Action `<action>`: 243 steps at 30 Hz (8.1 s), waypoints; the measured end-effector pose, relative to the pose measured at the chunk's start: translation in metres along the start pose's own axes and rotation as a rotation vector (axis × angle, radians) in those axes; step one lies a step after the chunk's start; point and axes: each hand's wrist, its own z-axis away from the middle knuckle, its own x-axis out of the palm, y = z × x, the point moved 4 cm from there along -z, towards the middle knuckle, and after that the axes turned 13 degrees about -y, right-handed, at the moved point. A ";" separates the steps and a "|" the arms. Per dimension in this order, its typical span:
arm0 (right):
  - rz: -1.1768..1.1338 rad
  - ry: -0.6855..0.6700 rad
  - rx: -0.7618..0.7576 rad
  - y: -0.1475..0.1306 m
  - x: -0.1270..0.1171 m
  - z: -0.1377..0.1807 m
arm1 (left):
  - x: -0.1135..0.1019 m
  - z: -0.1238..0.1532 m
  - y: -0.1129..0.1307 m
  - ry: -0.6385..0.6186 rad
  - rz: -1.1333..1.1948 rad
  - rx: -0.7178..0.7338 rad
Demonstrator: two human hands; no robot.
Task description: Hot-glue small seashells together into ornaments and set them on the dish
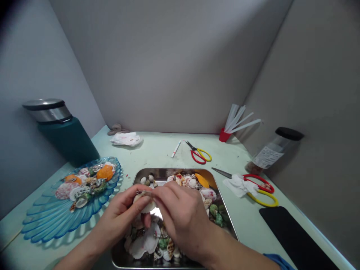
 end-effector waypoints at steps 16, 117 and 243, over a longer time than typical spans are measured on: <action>0.017 -0.019 0.001 0.000 0.000 0.000 | 0.000 0.000 -0.001 -0.024 0.050 0.010; -0.529 0.006 0.279 0.011 0.003 0.000 | -0.002 0.000 0.002 0.011 0.053 0.209; -0.336 0.009 0.204 0.004 -0.001 -0.001 | -0.004 -0.001 -0.010 0.057 0.130 0.003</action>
